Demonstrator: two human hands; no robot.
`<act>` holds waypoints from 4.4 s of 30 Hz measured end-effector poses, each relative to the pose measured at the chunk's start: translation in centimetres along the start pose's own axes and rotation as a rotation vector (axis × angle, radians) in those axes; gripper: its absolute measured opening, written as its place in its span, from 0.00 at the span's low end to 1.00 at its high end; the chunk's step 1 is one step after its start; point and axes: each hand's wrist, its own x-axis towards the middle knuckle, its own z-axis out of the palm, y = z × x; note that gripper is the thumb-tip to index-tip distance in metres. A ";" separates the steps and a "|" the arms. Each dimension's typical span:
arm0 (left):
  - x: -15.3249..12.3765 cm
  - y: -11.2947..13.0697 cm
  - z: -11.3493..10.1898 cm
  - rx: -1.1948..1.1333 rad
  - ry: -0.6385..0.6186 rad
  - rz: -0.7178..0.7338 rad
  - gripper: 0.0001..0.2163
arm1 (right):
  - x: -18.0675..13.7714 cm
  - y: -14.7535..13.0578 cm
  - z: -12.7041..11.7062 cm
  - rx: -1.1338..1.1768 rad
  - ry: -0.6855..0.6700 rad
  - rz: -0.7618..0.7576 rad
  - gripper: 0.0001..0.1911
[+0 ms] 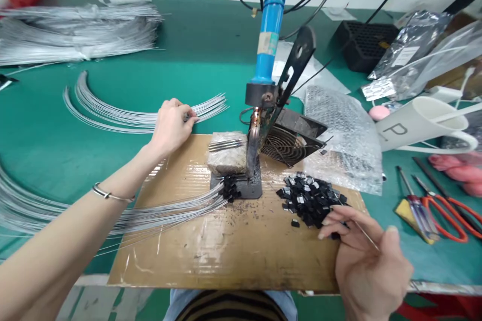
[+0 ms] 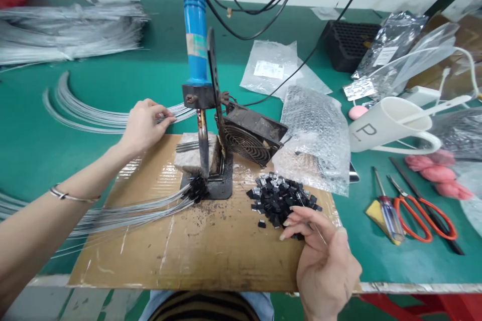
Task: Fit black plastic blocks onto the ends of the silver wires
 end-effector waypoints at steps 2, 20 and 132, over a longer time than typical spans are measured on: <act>0.1 -0.5 0.4 0.004 -0.004 0.012 0.06 | 0.0 -0.1 0.1 -0.015 0.002 0.004 0.28; -4.6 2.5 -4.7 -0.306 0.010 -0.082 0.09 | -0.3 -0.2 0.5 -0.051 -0.026 -0.052 0.18; -16.9 11.9 -5.4 -0.775 -0.462 -0.257 0.11 | -4.8 -2.4 9.6 0.460 -0.573 0.755 0.08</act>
